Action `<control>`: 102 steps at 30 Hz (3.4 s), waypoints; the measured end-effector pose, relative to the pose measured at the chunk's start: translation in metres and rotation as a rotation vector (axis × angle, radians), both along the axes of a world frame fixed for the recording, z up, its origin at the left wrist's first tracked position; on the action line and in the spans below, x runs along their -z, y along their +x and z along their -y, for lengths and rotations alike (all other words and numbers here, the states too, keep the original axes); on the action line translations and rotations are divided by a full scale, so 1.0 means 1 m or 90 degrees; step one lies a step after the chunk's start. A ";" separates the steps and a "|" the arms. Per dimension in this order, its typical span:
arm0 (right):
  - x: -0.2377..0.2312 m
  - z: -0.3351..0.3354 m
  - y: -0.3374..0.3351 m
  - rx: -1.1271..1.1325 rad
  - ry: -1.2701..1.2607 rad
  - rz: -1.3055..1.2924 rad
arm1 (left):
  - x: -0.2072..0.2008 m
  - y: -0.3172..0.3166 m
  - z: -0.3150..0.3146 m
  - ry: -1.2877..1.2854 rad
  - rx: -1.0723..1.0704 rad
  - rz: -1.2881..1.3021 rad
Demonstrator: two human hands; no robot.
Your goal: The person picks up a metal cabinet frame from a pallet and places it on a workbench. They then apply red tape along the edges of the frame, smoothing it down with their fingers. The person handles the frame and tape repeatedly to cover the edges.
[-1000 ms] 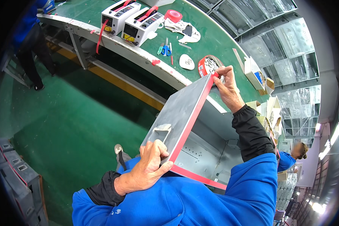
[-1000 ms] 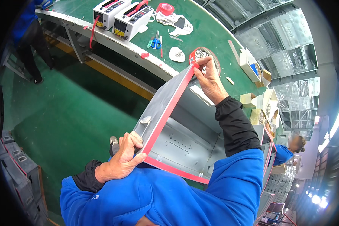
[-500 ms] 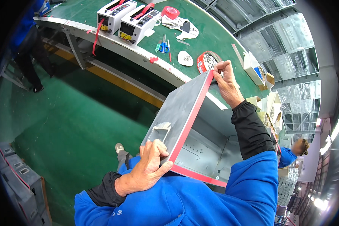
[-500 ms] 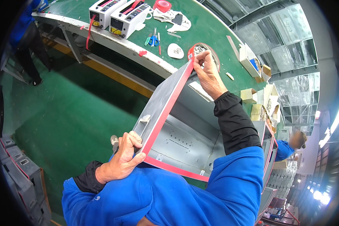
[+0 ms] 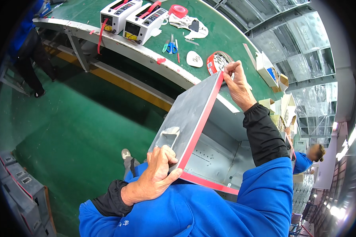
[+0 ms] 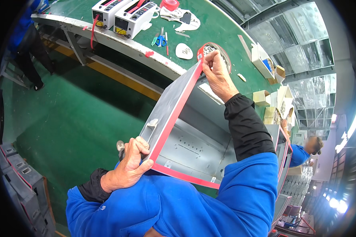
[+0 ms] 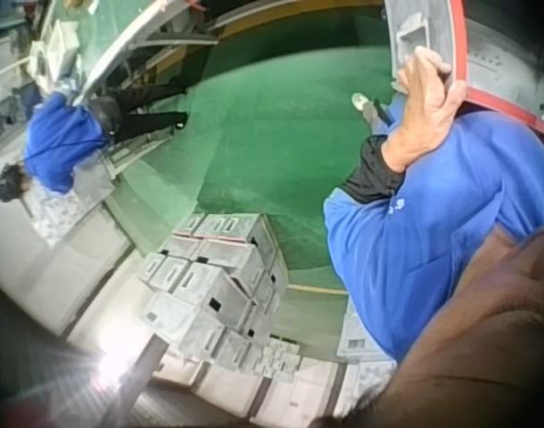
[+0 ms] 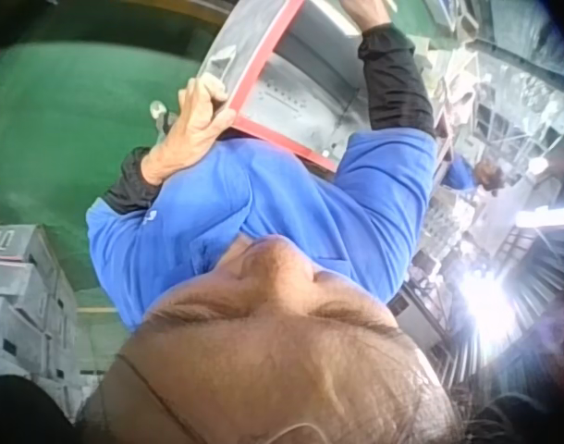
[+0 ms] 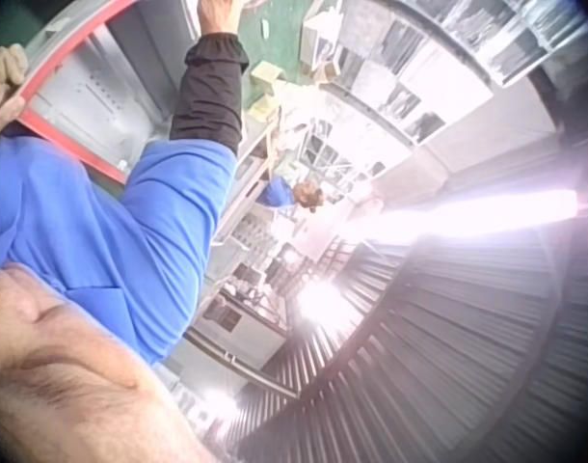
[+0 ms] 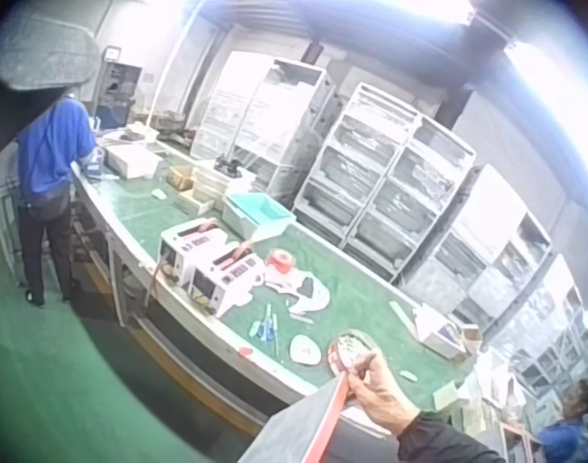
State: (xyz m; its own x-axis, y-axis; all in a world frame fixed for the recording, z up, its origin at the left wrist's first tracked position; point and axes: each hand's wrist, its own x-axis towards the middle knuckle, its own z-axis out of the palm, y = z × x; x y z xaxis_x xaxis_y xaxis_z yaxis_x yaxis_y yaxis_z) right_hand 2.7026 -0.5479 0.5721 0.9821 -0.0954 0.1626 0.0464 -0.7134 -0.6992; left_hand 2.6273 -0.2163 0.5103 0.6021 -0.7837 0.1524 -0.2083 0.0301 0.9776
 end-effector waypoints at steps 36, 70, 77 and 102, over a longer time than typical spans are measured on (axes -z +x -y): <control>0.009 -0.104 -0.113 -0.715 -0.081 0.085 | 0.012 -0.005 -0.008 -0.028 -0.002 -0.105; 0.014 -0.200 -0.209 0.721 -0.033 0.131 | 0.234 0.450 0.001 0.199 -0.429 0.572; 0.009 -0.192 -0.180 0.608 0.051 0.306 | 0.279 0.179 -0.097 0.442 0.638 0.380; 0.079 -0.258 -0.382 0.366 0.619 0.370 | -0.134 -0.074 0.083 -0.321 0.517 1.103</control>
